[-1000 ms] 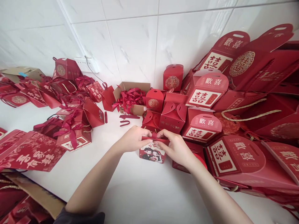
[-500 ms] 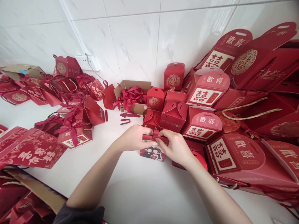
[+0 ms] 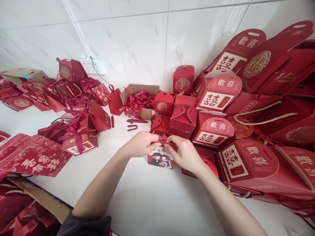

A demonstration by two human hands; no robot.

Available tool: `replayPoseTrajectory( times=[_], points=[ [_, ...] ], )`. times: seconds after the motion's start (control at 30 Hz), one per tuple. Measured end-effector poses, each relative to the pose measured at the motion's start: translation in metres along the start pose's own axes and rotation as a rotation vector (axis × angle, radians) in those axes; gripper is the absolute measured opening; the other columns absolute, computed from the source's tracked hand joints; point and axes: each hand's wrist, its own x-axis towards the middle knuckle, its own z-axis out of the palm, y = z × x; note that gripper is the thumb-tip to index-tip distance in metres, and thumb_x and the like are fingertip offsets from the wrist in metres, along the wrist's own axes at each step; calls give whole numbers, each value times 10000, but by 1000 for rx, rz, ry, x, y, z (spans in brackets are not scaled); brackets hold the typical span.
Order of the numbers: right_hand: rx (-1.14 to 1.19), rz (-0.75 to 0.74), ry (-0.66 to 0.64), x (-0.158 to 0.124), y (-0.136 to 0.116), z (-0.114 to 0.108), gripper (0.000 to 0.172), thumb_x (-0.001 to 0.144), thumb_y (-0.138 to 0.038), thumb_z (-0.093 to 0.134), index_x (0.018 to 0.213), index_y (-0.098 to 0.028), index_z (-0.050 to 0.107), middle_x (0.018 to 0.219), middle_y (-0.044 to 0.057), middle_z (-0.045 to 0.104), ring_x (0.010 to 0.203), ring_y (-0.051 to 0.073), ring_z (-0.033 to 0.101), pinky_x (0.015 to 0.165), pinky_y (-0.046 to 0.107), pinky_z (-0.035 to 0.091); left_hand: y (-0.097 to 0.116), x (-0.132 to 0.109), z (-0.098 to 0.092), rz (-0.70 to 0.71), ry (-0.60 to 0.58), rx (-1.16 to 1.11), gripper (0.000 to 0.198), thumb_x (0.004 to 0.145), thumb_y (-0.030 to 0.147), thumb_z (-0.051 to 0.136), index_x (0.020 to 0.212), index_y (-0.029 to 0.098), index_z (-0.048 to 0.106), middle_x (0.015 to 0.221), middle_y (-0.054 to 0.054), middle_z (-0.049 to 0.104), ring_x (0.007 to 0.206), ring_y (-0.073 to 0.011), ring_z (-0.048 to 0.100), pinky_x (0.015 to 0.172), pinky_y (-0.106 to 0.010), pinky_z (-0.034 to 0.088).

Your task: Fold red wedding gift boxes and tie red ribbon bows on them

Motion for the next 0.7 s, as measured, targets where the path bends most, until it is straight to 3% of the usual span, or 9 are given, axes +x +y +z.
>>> replayPoseTrajectory(
  times=[0.2, 0.3, 0.47, 0.7],
  points=[
    [47, -11, -71, -1, 0, -11, 157, 958, -223, 470, 962, -213, 627, 931, 43, 698, 813, 198, 648, 683, 284, 453, 3, -4, -4, -47, -25, -144, 223, 858, 354, 545, 831, 168, 665, 664, -2, 598, 585, -130, 490, 555, -234, 353],
    [80, -12, -83, -2, -2, -16, 156, 960, -222, 471, 973, -222, 626, 963, 36, 700, 858, 198, 650, 731, 292, 462, 7, -3, -3, -65, 26, -192, 251, 791, 410, 637, 863, 173, 683, 741, -15, 655, 646, -150, 547, 583, -234, 397],
    [187, -3, 38, -2, -7, -13, 67, 936, -205, 499, 961, -228, 556, 977, 41, 642, 880, 191, 623, 759, 296, 477, 6, 4, 6, -99, 104, -225, 206, 806, 342, 611, 788, 154, 694, 718, -19, 660, 690, -159, 575, 622, -236, 424],
    [264, -26, 179, 1, -7, 0, 78, 912, -284, 614, 950, -217, 617, 984, 60, 636, 920, 199, 627, 846, 312, 492, -2, 10, 17, -83, 152, -328, 177, 786, 279, 611, 767, 116, 678, 683, -7, 612, 664, -136, 521, 603, -229, 401]
  ],
)
